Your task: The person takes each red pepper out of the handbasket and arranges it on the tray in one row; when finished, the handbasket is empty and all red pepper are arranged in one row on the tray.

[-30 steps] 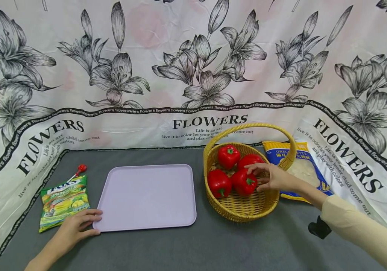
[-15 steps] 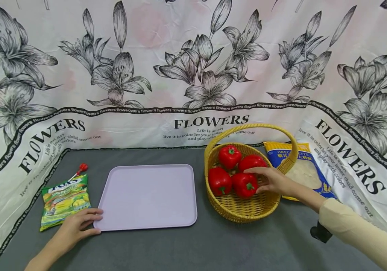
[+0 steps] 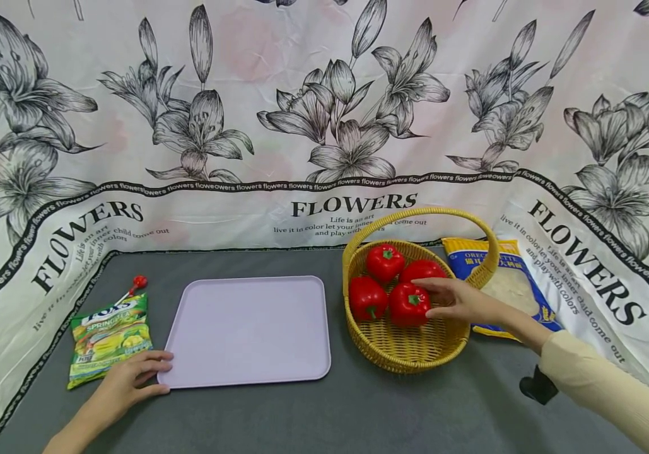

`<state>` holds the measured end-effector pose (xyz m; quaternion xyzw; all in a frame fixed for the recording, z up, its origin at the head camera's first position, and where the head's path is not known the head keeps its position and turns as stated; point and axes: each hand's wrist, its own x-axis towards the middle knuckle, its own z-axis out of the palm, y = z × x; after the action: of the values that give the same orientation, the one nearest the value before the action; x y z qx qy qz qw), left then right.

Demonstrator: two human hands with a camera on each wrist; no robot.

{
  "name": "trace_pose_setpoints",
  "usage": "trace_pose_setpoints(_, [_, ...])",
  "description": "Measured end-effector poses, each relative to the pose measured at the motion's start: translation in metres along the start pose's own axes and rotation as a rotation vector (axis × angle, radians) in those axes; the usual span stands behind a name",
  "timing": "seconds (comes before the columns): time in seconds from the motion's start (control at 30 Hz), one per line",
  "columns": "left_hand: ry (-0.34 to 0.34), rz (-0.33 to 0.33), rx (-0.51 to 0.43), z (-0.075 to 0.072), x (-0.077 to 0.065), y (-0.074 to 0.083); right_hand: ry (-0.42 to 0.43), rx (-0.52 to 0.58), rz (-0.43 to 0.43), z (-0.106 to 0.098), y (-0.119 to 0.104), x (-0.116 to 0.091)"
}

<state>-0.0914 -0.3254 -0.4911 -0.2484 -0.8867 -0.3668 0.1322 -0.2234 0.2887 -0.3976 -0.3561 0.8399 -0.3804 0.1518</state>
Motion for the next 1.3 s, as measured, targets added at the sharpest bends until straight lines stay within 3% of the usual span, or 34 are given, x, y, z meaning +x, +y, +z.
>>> trace_pose_setpoints(0.1, [0.006,0.007,0.005,0.001,0.0,0.0,0.032,0.006,-0.006,0.002,0.001,0.0])
trace_pose_setpoints(0.4, [0.014,0.004,0.002,0.003,-0.001,0.0,0.127,-0.071,0.11,0.007,0.003,0.004])
trace_pose_setpoints(0.8, [0.007,0.016,-0.034,-0.001,0.0,-0.004,0.231,0.113,0.246,0.004,-0.021,0.003])
trace_pose_setpoints(1.07, [-0.013,-0.042,-0.049,-0.004,0.0,-0.003,0.26,0.187,0.313,-0.003,-0.044,0.006])
trace_pose_setpoints(1.3, [-0.008,-0.047,-0.029,-0.003,0.001,-0.001,0.237,0.226,0.361,-0.008,-0.064,0.008])
